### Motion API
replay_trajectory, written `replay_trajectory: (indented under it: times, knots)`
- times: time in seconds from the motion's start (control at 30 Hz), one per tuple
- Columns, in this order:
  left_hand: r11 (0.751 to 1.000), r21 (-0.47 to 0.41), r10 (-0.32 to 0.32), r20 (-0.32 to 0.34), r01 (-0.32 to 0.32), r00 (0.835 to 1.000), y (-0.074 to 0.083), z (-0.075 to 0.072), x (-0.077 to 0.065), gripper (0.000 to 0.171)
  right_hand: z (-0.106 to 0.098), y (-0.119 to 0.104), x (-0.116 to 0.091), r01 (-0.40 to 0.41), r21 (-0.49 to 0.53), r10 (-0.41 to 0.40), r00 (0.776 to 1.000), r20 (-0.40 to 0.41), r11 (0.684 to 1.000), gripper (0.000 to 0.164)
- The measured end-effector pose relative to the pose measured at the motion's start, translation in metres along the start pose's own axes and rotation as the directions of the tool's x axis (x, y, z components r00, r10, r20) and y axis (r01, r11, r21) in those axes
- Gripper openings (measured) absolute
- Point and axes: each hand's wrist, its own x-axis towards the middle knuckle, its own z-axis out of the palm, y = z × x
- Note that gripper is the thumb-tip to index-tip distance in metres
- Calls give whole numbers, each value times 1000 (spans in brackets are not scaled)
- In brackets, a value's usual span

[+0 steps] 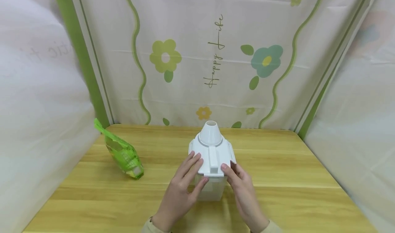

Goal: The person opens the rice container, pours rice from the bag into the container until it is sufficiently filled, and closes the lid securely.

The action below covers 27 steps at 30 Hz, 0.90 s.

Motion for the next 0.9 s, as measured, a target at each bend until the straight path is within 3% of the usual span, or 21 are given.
replay_trajectory:
  times: [0.33, 0.57, 0.9]
  knots:
    - [1000, 0, 7, -7, -7, 1000, -4, 1, 1, 47, 1, 11, -2, 70, -12, -70, 998, 3, 997, 56]
    - [1000, -4, 23, -13, -23, 1000, -3, 3, 1, 46, 3, 13, -7, 82, -62, -84, 996, -20, 995, 64]
    - [1000, 5, 28, -22, -27, 999, -2, 1, 2, 46, 3, 16, -7, 111, -67, -111, 994, -2, 992, 59]
